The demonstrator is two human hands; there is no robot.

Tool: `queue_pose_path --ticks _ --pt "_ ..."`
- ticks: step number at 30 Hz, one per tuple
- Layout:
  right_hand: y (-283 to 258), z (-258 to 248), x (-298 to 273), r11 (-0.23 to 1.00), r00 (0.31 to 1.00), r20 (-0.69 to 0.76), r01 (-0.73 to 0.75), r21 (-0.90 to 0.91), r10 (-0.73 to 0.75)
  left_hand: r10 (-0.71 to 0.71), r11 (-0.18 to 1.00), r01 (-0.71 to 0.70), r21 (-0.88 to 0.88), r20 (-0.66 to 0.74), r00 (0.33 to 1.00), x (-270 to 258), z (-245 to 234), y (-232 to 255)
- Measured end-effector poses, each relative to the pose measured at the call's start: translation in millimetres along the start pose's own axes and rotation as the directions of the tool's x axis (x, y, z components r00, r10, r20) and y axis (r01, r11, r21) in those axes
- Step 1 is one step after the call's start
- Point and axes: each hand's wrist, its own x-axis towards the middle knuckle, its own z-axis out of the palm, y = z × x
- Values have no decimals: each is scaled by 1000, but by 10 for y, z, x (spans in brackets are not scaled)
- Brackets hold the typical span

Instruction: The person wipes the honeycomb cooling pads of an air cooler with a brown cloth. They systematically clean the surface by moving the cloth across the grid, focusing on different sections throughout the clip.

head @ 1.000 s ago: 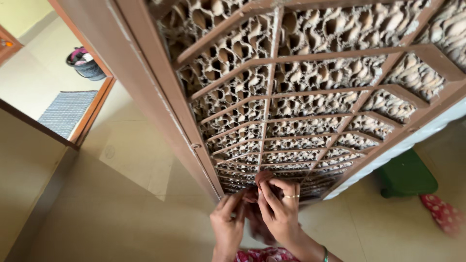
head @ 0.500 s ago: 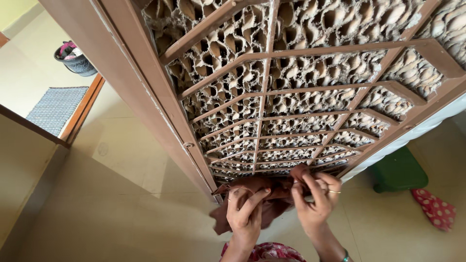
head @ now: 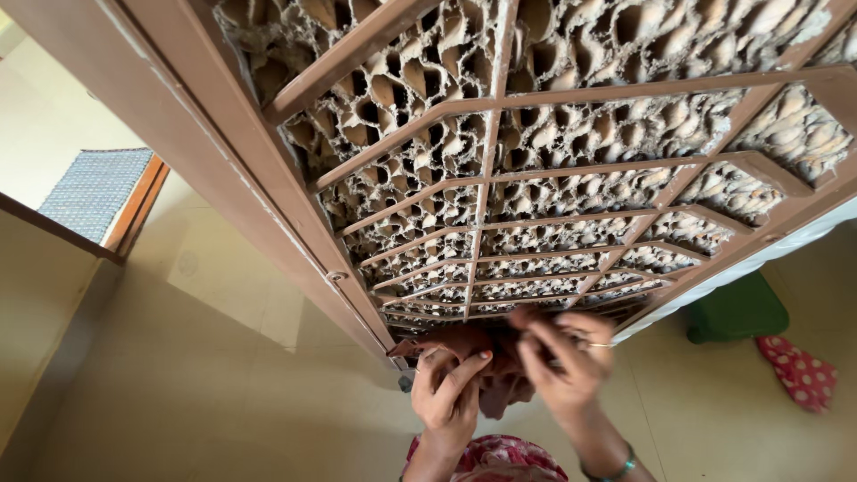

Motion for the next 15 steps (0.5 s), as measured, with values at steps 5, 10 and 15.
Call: queue_pose_path --ticks 5,10,15 --pt "34 -288 -1 980 995 -2 -94 -175 96 52 998 -52 -42 8 999 68 -14 13" --pt "-63 -78 -91 991 993 -35 -114 -68 111 38 998 -39 -43 -18 999 74 -20 11" --pt "-54 -135 -122 996 998 44 -31 -85 35 13 1000 -13 20 7 1000 93 -85 -55"
